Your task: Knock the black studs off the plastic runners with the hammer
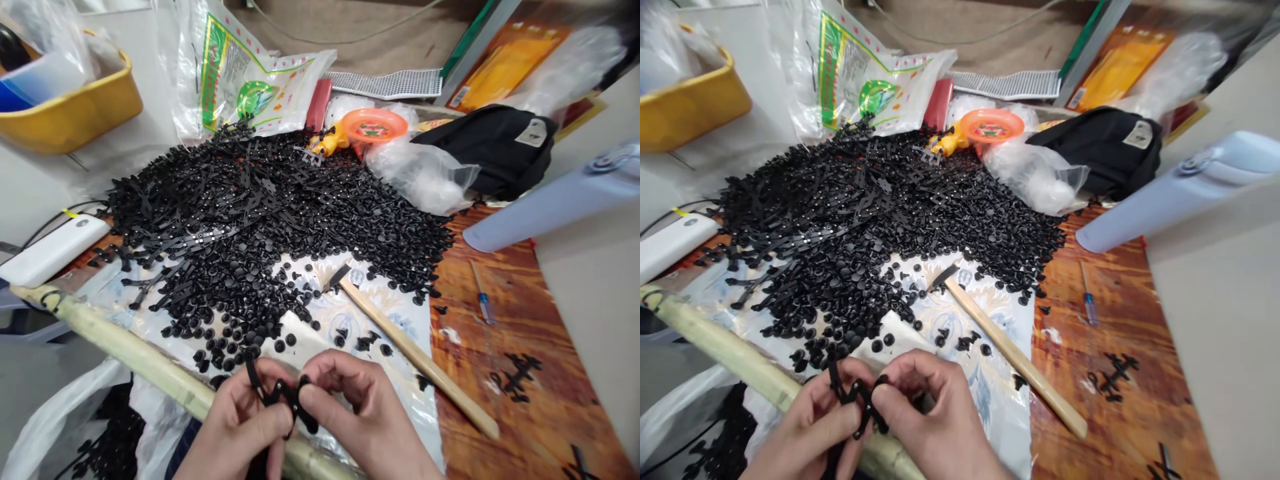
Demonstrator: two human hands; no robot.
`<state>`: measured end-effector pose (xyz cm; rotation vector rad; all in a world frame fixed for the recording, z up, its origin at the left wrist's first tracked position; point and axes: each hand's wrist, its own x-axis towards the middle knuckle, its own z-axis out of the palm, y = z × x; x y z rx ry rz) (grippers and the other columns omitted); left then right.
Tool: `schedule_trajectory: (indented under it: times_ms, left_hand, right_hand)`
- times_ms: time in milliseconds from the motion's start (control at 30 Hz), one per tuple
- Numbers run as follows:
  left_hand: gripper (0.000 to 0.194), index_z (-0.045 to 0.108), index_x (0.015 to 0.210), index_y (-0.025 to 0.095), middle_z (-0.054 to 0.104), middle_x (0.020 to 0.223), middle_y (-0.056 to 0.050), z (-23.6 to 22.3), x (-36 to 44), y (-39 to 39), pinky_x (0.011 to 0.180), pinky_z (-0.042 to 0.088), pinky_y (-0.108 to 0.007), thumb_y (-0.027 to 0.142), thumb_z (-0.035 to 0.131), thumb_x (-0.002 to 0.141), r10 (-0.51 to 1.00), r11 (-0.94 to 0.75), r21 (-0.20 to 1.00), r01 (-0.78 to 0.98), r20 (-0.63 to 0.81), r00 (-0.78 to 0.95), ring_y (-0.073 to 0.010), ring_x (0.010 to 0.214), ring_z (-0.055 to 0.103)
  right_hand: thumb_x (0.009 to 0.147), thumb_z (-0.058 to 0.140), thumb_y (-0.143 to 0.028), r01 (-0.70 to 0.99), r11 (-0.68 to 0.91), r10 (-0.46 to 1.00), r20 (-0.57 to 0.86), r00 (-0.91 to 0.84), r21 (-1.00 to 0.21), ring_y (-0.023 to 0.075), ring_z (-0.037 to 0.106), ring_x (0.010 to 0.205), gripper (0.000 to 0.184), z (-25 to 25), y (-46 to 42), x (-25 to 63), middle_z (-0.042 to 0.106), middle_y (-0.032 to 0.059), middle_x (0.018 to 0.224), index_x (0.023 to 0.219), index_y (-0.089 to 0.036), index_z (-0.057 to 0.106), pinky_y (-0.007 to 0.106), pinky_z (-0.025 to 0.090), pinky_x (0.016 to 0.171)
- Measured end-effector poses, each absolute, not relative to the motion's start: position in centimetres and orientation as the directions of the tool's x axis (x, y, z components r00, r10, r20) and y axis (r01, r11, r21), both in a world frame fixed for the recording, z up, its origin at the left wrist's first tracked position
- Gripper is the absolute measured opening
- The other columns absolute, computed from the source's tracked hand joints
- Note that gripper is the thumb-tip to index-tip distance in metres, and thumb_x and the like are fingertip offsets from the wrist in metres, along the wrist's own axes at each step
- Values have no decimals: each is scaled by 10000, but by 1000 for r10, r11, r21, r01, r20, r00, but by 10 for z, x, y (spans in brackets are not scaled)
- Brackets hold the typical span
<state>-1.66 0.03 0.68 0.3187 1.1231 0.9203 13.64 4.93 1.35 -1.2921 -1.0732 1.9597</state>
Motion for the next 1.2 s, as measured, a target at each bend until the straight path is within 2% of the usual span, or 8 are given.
schedule_trajectory:
  times_ms: [200, 300, 467, 600, 800, 967, 1133, 1200]
  left_hand:
    - [303, 573, 718, 201, 477, 412, 103, 9, -19, -1, 345, 178, -112, 389, 809, 686, 721, 648, 646, -404, -690, 54, -2, 268, 300]
    - [330, 576, 692, 203, 406, 315, 116, 8, -23, 0, 310, 197, -115, 458, 784, 712, 705, 651, 612, -450, -707, 57, -4, 244, 214]
    - [354, 581, 641, 184, 423, 270, 89, 8, -24, 7, 282, 279, -135, 472, 773, 718, 683, 640, 607, -471, -730, -13, -21, 228, 238]
    - [300, 599, 662, 181, 457, 288, 81, 7, -22, 8, 280, 314, -141, 417, 776, 716, 672, 622, 596, -509, -739, -44, -34, 220, 296]
    - [349, 593, 640, 166, 479, 308, 71, 10, -17, 12, 257, 275, -120, 438, 811, 669, 621, 662, 548, -511, -783, -36, -18, 208, 288]
    - [385, 584, 663, 160, 566, 419, 63, 9, -14, 15, 244, 259, -110, 437, 849, 629, 631, 649, 549, -526, -775, -30, 11, 209, 264]
    - [407, 567, 617, 169, 399, 268, 106, 5, -5, 18, 269, 288, -120, 470, 839, 646, 656, 647, 595, -477, -753, -51, -22, 210, 289]
    - [425, 569, 639, 168, 504, 327, 82, 3, -1, 19, 272, 301, -124, 470, 866, 606, 656, 637, 609, -472, -750, -84, -26, 216, 335]
  right_hand:
    - [819, 700, -398, 44, -505, 729, -454, -512, -862, 116, 500, 587, 263, 7, 57, 144, 556, -23, 637, 755, -164, 598, 225, 394, 575]
    - [943, 528, -314, 279, -55, 867, -184, -462, -959, 158, 543, 677, 202, 1, 72, 146, 608, 24, 741, 847, -174, 639, 269, 422, 629]
    - [908, 518, -80, 556, 535, 776, 110, -621, -636, 220, 568, 836, 191, -8, 83, 134, 620, 60, 881, 1011, -173, 648, 328, 451, 729]
    - [891, 516, -43, 635, 504, 814, 77, -575, -585, 219, 563, 736, 186, -12, 70, 131, 590, 44, 764, 812, -169, 627, 327, 428, 658]
    - [908, 582, -119, 611, 363, 885, 54, -463, -703, 209, 605, 805, 170, -10, 75, 163, 645, 45, 867, 1053, -184, 641, 318, 481, 730]
    - [906, 533, -173, 870, 287, 957, 167, -239, -402, 312, 546, 947, 178, -19, 104, 198, 609, 135, 1008, 1065, -138, 604, 456, 459, 837]
    - [846, 517, -134, 865, 242, 970, 131, -205, -440, 287, 543, 883, 108, -37, 115, 206, 596, 97, 909, 935, -181, 559, 410, 460, 783]
    - [846, 499, -145, 858, 222, 975, 129, -182, -463, 280, 552, 884, 93, -38, 114, 206, 594, 92, 900, 917, -189, 540, 394, 450, 781]
